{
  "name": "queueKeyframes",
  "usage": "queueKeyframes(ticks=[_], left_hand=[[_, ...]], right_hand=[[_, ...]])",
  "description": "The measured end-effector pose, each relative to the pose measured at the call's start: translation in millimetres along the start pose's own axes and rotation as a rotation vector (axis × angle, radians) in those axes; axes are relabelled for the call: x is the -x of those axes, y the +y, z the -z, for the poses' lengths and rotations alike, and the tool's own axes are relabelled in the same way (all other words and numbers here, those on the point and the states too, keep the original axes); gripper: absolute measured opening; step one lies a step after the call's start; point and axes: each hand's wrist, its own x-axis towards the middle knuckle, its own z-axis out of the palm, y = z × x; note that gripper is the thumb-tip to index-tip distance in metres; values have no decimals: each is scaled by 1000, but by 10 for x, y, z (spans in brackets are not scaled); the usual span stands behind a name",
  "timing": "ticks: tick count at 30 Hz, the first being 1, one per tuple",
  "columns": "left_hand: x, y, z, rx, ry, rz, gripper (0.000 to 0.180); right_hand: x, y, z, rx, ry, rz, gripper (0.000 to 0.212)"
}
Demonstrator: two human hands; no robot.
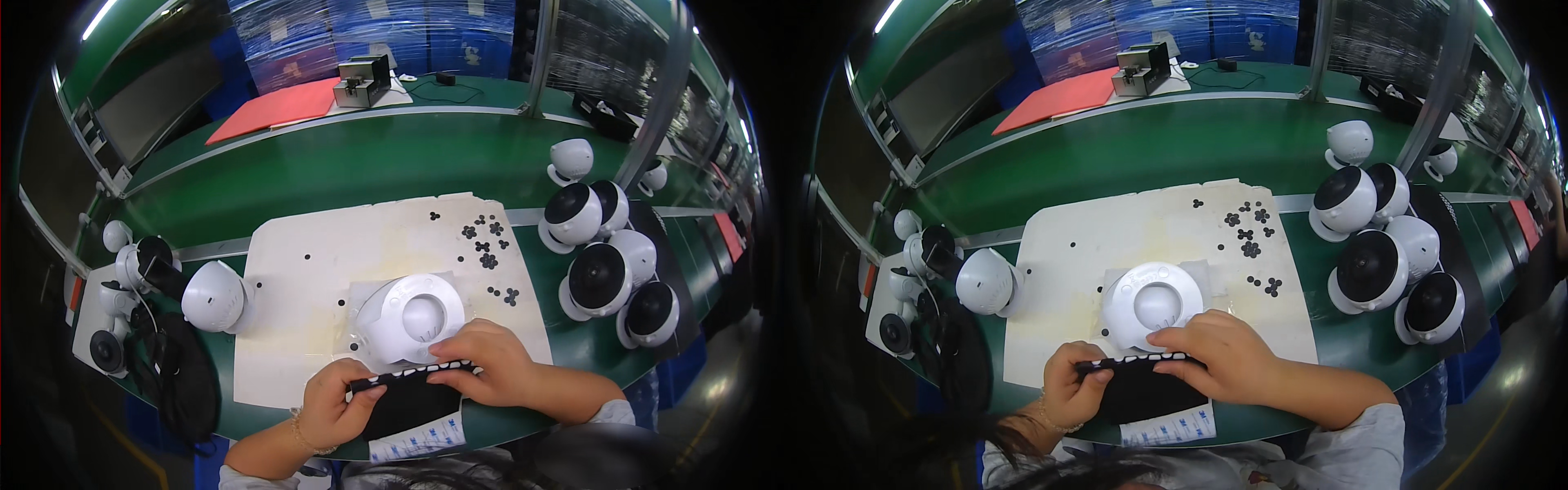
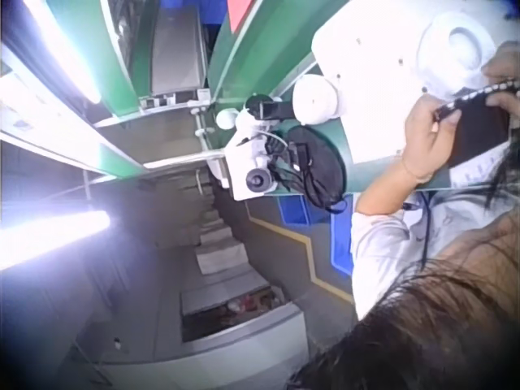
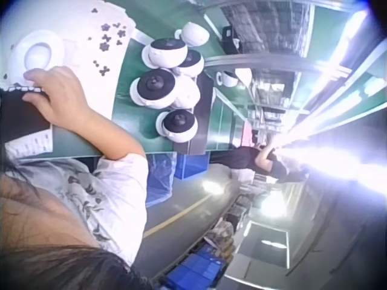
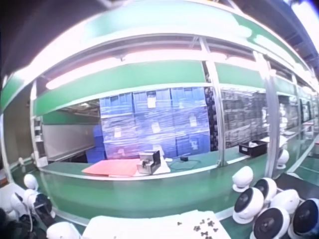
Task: The person assembles white dome-shaped security cameras by hand. They pick up a camera housing, peel small black circular stickers from a sheet, and place them into specific holes on the device. Completed units are placed on the table to the right.
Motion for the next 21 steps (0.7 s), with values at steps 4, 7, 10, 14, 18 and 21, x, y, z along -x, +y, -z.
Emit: queueKeyframes(ticks=[4, 7, 10, 14, 18, 21], left_hand=[[64, -76, 48, -58, -46, 65, 15], [96, -109, 63, -68, -36, 9, 16], [116, -152, 95, -80, -15, -14, 16], [115, -143, 101, -62, -5, -29, 16], [94, -133, 104, -86, -8, -52, 16], [82, -124, 95, -102, 1, -86, 15]], right_hand=[[10, 44, -3, 50, -105, 18, 34], [-69, -105, 85, -17, -188, -186, 30], [-32, -85, 59, -166, -22, -237, 25], [-21, 42, 45, 113, -68, 130, 21], [-18, 48, 6, 164, -1, 183, 19], [-27, 35, -1, 147, -6, 159, 19]])
